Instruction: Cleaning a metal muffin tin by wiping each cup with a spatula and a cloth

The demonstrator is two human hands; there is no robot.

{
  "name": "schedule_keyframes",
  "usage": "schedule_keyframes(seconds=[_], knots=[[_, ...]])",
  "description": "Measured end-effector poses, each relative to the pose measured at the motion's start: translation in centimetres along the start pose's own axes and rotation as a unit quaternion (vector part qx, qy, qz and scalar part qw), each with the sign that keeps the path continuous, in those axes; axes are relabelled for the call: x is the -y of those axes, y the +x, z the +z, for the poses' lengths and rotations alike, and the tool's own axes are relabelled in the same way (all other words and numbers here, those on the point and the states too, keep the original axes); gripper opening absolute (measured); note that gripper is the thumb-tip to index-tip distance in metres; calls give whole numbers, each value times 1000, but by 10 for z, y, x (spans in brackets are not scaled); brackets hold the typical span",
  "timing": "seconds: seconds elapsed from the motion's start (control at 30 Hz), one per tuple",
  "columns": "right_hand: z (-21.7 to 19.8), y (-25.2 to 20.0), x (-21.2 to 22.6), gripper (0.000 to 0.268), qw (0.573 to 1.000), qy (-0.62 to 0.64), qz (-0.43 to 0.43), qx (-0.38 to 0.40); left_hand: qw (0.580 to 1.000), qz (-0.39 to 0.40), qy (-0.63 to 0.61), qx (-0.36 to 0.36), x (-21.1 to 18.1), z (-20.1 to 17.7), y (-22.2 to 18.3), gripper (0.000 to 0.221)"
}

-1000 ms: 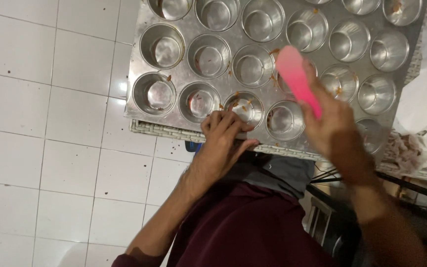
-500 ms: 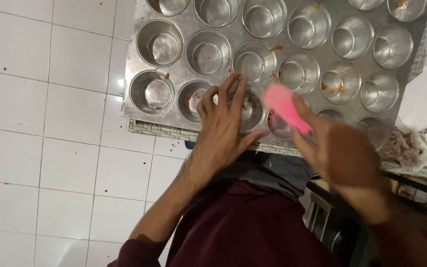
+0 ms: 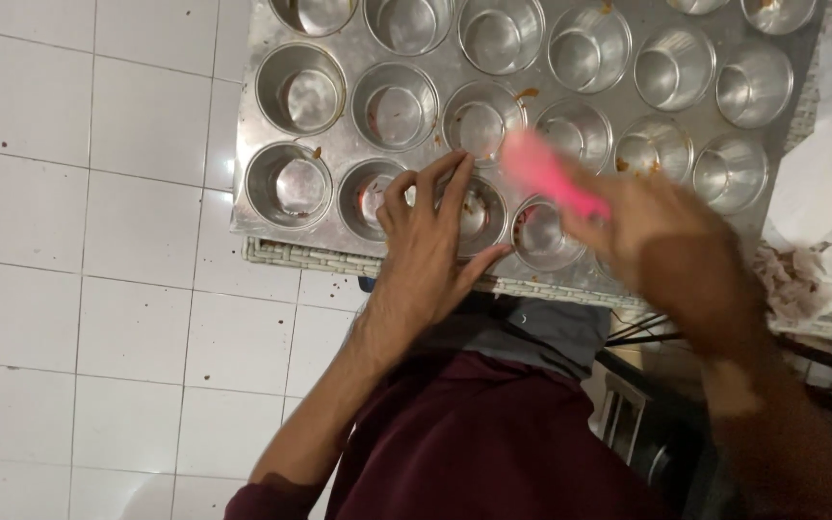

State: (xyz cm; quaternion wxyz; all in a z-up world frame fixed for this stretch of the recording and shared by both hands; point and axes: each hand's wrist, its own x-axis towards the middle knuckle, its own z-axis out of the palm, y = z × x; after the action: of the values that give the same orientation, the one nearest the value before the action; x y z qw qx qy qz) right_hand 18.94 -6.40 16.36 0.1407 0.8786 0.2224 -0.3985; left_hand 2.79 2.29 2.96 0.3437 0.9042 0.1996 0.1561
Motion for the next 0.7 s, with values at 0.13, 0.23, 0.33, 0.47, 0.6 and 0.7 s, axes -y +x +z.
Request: schedule_keyframes(seconds=[0.13,0.23,0.33,0.47,0.6,0.7], knots=[[38,7,-39,61,961,-111,-224,-115,1000,4,1,-14,5,7,-1,93],[27,21,-27,52,973,-7,-161,-165,1000,9,10,6,4,7,-1,94],[8,21,-2,62,984,8,-79,-162,1000,9,8,-6,2,3,1,92],[8,24,3,57,992,-48,-60,-101,1000,1,-4,-10,2,3,-1,90],[4,34,-4,61,974,-21,-133,-184,1000,8,-8,-21,3,5,-2,91],[10,8,8,69,992,-46,-103,-59,1000,0,-17,-14,4,4,-1,94]])
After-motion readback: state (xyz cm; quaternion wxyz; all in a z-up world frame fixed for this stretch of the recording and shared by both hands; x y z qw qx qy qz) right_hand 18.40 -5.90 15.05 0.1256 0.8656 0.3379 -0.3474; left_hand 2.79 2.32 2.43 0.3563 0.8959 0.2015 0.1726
